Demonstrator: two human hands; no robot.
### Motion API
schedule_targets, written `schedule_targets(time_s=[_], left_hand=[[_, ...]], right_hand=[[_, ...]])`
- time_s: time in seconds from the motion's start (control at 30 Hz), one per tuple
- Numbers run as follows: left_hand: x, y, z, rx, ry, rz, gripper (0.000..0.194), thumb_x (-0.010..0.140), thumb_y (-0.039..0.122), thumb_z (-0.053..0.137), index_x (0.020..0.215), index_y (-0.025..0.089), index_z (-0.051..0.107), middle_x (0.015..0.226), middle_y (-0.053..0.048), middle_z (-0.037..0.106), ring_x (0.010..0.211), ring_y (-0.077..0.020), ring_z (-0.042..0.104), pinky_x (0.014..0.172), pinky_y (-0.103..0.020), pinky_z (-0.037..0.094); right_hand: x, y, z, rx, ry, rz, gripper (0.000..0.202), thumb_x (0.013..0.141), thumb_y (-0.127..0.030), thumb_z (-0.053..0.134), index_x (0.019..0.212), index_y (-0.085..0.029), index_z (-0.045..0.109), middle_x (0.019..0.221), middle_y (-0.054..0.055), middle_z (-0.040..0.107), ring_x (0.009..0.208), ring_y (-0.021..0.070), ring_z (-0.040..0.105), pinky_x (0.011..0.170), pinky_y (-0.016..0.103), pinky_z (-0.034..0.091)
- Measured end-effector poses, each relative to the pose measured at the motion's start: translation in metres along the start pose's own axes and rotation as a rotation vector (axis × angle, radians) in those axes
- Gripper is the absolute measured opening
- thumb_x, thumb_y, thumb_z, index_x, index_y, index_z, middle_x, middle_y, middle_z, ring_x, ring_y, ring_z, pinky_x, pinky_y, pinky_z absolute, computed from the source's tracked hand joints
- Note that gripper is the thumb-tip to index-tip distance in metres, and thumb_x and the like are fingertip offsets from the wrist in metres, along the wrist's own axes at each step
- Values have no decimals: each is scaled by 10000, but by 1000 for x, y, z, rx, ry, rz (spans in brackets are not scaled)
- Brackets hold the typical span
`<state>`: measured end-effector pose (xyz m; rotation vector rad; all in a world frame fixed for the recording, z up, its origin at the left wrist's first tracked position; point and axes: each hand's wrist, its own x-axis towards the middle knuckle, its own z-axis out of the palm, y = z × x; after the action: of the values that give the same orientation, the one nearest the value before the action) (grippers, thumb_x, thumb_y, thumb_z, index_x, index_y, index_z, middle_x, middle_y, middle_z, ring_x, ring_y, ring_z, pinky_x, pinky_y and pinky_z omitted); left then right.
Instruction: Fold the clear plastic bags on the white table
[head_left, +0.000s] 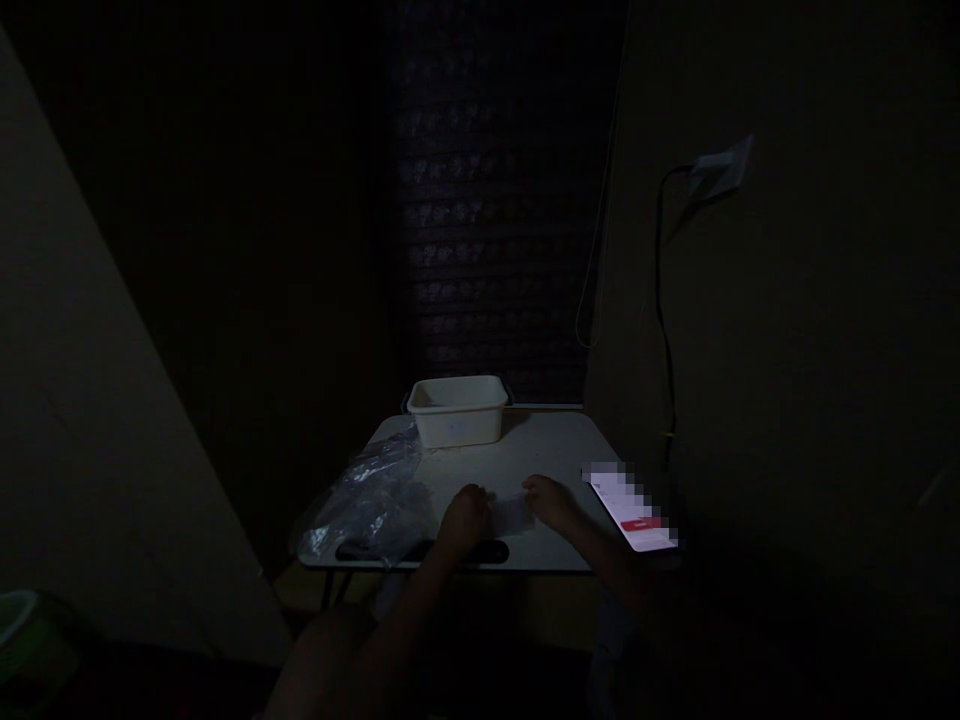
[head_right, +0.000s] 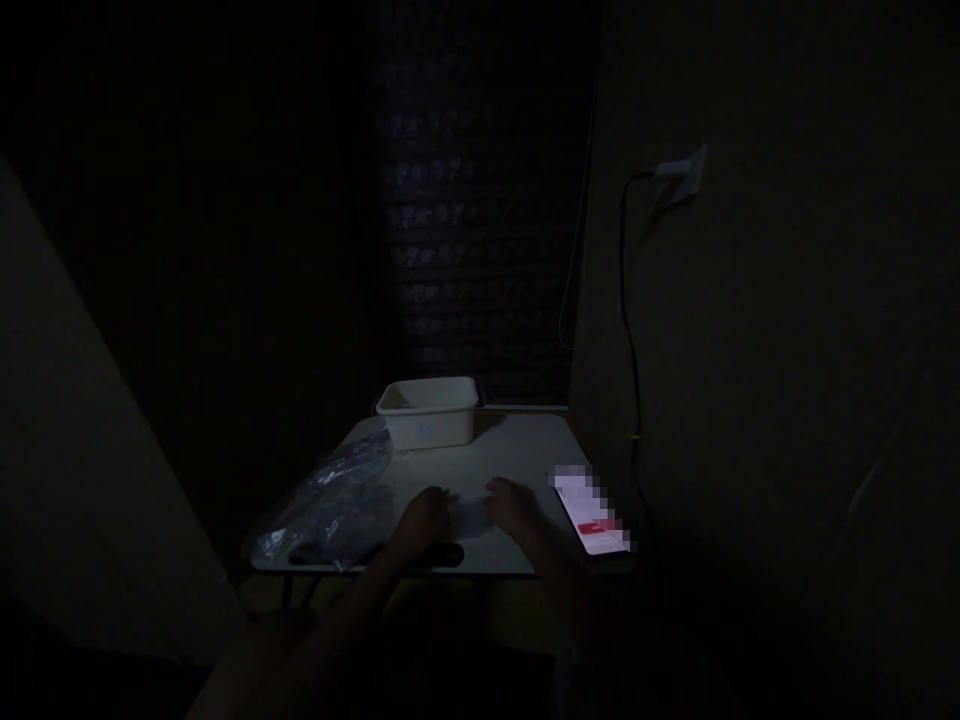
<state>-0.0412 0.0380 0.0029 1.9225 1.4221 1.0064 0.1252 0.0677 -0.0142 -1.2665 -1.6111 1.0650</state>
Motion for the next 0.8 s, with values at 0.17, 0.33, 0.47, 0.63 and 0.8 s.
schedule_targets(time_s=[0.17,0.33,0.47,0.63,0.8], left_hand=[[-15,9,6,512,-224,206,591,635,369,391,1139,86,272,1199,-136,253,1106,-226,142,879,-366,117],[-27,19,15,700,-334,225,822,587,597,301,1184,63,116,1229,-174,132,1114,-263,64,872,-419,67],[-31,21,19,806,-341,251,837,576,630,264,1189,84,102,1236,-163,107,1112,-274,56,869,-434,76],[-35,21,20,870,-337,258,759,628,608,159,1189,98,127,1226,-154,163,1110,-272,85,861,-459,47],[-36,19,21,882,-332,275,758,628,614,130,1186,100,143,1225,-148,171,1109,-277,79,854,-474,27]], right_hand=[[-13,-10,0,-607,94,-354,301,647,-159,377,919,-176,504,959,91,496,914,191,406,782,307,258],[-29,-15,14,-806,-101,-528,399,756,-324,230,1107,-172,343,1163,75,337,1072,171,239,874,349,136],[-36,-14,21,-1002,-183,-472,461,777,-363,101,1153,-148,259,1211,74,250,1106,170,158,877,404,81],[-39,-13,21,-1068,-251,-409,517,765,-413,39,1171,-145,216,1215,75,241,1112,161,139,878,410,57],[-40,-11,20,-1078,-260,-396,533,757,-431,25,1176,-151,200,1226,70,213,1119,161,111,878,412,25]])
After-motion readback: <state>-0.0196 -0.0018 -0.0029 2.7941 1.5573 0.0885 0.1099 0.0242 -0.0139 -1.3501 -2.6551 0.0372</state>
